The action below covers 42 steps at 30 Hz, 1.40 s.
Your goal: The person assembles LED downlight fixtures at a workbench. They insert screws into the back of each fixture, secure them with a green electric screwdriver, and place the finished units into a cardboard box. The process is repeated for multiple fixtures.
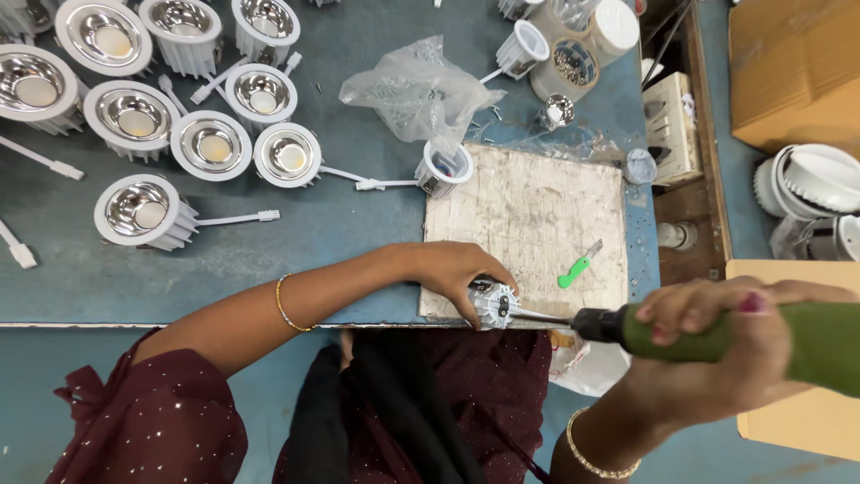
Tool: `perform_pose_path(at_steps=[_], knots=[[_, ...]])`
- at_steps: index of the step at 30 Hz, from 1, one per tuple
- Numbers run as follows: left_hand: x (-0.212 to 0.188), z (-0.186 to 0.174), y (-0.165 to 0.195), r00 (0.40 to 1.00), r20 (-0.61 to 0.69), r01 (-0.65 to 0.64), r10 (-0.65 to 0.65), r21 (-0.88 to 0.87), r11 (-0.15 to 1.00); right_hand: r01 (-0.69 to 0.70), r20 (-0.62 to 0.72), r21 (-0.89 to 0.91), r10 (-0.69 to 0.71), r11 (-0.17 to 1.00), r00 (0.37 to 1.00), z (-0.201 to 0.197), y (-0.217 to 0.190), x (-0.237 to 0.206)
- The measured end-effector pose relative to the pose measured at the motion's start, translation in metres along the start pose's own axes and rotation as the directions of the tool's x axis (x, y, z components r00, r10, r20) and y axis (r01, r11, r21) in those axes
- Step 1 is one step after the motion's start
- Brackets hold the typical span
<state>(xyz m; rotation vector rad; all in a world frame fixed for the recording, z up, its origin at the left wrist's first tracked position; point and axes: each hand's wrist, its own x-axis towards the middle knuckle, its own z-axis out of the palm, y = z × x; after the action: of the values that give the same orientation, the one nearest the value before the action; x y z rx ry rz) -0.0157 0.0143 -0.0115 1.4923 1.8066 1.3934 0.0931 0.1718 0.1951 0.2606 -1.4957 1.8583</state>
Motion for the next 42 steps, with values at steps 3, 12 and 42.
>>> perform_pose_path(at_steps=[3,12,42], knots=[[0.0,0.0,-0.001,0.999,-0.016,-0.031,0.03,-0.009,0.999,0.012,0.039,0.109,-0.017,0.994,0.999,-0.007,0.007,0.014],[0.0,-0.002,0.006,0.999,0.013,0.044,-0.044,0.002,0.999,0.008,0.039,-0.025,-0.007,1.0,0.999,0.014,0.026,0.011],[-0.001,0.002,0.013,0.995,0.002,0.098,-0.098,-0.033,0.995,0.049,-0.22,-0.33,-0.128,0.943,0.967,0.022,0.066,-0.013]])
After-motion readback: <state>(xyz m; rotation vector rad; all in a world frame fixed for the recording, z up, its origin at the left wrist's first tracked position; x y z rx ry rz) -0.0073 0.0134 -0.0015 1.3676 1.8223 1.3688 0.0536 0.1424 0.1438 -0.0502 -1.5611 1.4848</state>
